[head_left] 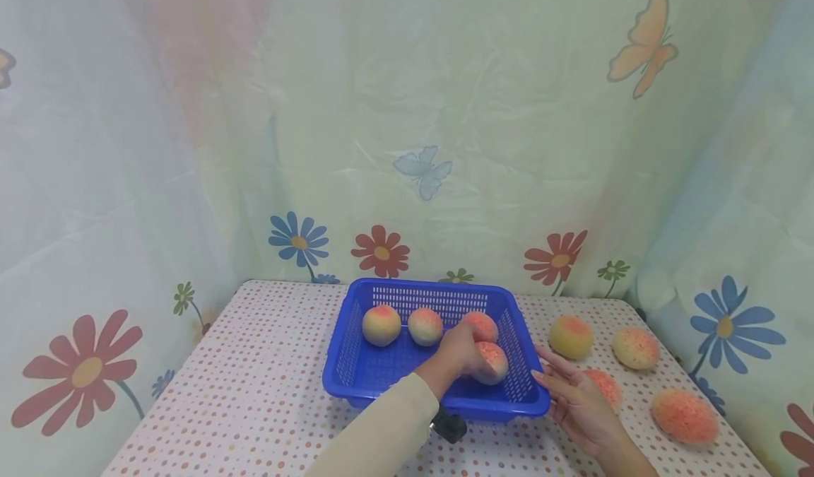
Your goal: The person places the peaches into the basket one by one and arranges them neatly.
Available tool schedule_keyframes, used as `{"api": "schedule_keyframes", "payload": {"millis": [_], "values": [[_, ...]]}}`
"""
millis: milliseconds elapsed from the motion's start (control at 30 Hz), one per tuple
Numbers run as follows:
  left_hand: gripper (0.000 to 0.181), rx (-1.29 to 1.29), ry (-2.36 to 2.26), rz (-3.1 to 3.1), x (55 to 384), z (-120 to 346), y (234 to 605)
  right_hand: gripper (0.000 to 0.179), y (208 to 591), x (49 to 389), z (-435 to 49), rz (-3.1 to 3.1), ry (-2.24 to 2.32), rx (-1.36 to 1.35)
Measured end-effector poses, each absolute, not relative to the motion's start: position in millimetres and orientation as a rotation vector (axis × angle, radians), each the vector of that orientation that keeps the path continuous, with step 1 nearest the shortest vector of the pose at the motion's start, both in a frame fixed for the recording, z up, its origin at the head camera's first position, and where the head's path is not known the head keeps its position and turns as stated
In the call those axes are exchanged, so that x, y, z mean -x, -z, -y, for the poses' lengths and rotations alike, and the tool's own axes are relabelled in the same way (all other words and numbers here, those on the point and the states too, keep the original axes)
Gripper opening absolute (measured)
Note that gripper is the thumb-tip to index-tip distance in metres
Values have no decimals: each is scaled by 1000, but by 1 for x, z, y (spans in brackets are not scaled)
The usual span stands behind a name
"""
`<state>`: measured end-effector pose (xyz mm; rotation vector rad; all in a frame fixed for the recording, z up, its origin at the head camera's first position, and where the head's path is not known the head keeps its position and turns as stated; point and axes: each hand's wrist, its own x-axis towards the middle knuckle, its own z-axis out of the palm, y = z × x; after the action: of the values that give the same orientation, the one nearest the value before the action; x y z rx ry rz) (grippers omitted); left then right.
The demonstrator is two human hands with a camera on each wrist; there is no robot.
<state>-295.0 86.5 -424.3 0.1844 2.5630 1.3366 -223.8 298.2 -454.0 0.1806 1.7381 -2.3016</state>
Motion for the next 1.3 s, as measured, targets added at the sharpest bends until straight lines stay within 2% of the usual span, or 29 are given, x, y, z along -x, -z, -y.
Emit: {"api": "schedule_keyframes", "payload": {"millis": [367,700,1000,1167,1300], "values": [[61,-204,-1302,-2599,296,-87,424,60,455,223,-298,-1738,2306,-179],[72,-211,-1299,-2594,296,-83,418,48,454,222,-297,-1765,2307,-161],[71,-267,-1348,-2593,297,-72,417,57,455,222,-297,-1789,2289,-173],[75,-283,-1319,-2616,298,-60,416,48,454,222,-296,-1807,2276,-196],[70,-305,-1286,-2657,297,-53,414,47,452,221,-296,-1831,2261,-221]]}}
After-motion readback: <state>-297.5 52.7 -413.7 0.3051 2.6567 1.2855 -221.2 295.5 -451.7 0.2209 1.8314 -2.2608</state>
